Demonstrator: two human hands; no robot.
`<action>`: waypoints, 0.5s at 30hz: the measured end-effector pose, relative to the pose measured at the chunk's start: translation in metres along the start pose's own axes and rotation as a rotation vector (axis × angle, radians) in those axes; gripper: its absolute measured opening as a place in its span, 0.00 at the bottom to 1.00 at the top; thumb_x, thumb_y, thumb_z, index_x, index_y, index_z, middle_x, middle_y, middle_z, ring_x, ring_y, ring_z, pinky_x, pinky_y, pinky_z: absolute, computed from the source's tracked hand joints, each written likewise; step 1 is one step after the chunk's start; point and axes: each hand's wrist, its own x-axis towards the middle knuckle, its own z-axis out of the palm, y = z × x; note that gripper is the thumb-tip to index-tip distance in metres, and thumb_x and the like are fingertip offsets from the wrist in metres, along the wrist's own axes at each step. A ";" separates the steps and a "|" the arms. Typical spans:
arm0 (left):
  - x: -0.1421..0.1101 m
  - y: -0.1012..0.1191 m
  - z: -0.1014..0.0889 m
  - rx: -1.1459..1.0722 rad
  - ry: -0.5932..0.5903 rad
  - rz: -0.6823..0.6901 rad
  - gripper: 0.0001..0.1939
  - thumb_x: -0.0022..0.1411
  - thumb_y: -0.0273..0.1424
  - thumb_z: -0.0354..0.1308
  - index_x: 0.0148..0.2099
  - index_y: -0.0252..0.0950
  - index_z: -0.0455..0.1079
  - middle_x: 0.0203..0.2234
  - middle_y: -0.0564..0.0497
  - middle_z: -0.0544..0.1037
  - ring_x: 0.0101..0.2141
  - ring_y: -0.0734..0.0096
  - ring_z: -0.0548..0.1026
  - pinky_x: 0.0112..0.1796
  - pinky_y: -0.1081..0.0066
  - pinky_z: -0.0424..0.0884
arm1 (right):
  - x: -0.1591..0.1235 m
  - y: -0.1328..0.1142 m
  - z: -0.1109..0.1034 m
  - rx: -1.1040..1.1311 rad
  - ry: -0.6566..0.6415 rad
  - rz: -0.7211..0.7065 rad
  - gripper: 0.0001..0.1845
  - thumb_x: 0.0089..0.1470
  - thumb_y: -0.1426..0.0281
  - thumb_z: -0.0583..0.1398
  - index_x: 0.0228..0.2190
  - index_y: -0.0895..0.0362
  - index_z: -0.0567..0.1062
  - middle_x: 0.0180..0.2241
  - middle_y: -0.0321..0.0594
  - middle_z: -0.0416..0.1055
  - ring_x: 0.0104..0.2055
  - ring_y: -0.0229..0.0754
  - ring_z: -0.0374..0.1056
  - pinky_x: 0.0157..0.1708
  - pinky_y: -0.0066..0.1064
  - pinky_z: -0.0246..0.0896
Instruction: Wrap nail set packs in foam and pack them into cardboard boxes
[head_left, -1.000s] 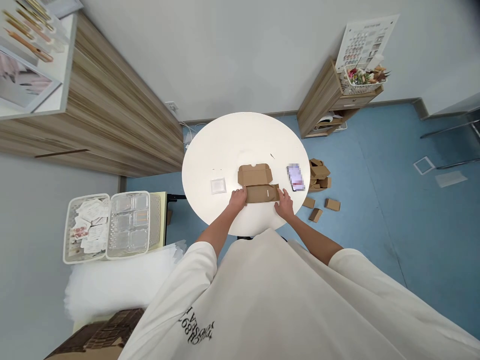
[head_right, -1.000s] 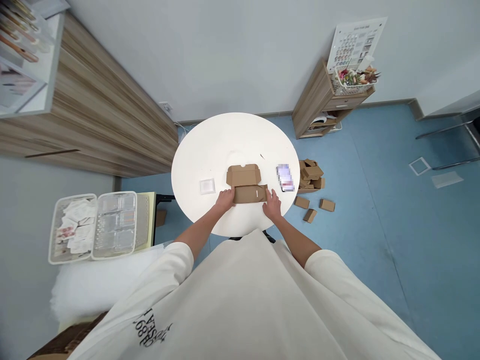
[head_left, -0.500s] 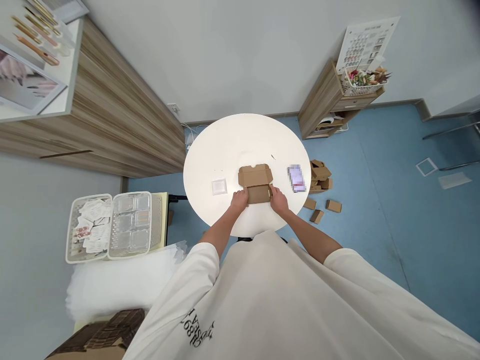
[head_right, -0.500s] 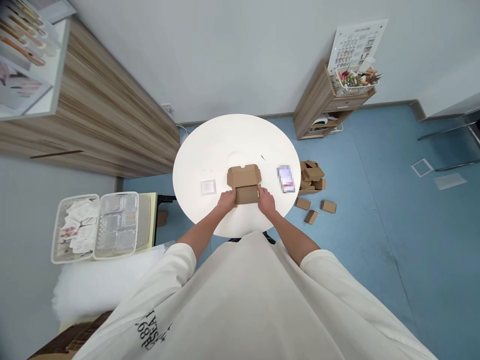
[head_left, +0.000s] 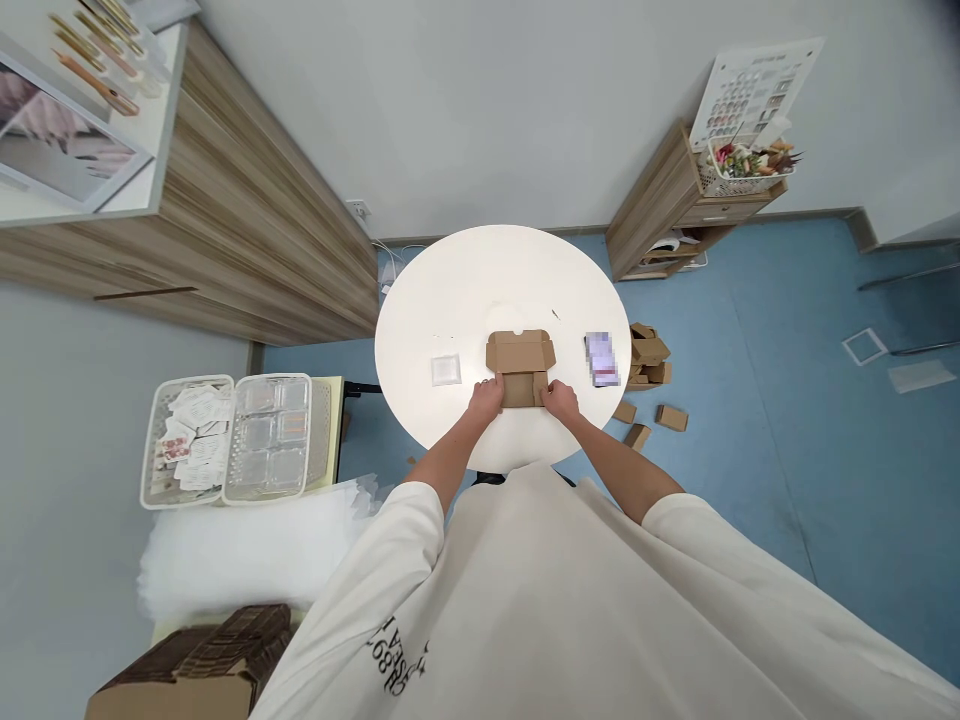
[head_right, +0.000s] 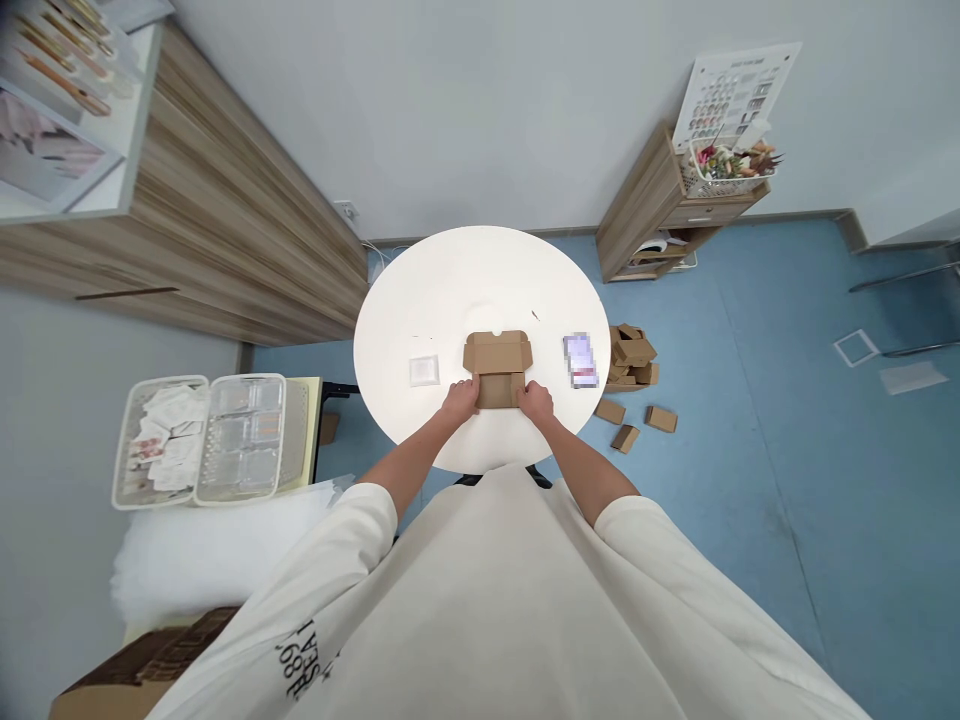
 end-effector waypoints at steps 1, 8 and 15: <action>0.000 0.000 0.000 0.004 -0.003 0.002 0.56 0.54 0.29 0.71 0.74 0.30 0.39 0.53 0.31 0.73 0.55 0.45 0.71 0.52 0.57 0.62 | 0.001 -0.001 0.000 -0.041 -0.002 0.013 0.19 0.65 0.59 0.53 0.46 0.56 0.77 0.43 0.52 0.78 0.44 0.53 0.75 0.38 0.37 0.67; 0.001 0.002 0.001 0.034 -0.005 -0.009 0.55 0.54 0.29 0.71 0.74 0.30 0.40 0.52 0.32 0.74 0.54 0.46 0.72 0.51 0.58 0.63 | 0.007 -0.010 0.003 -0.248 0.011 -0.022 0.16 0.65 0.65 0.53 0.42 0.57 0.79 0.41 0.53 0.77 0.44 0.55 0.75 0.40 0.39 0.65; 0.003 0.000 0.004 0.028 -0.001 -0.003 0.55 0.54 0.28 0.71 0.74 0.29 0.41 0.52 0.31 0.74 0.53 0.45 0.72 0.50 0.57 0.63 | 0.002 -0.002 0.001 -0.331 -0.020 -0.154 0.17 0.68 0.61 0.51 0.45 0.57 0.75 0.41 0.52 0.76 0.44 0.54 0.74 0.42 0.40 0.64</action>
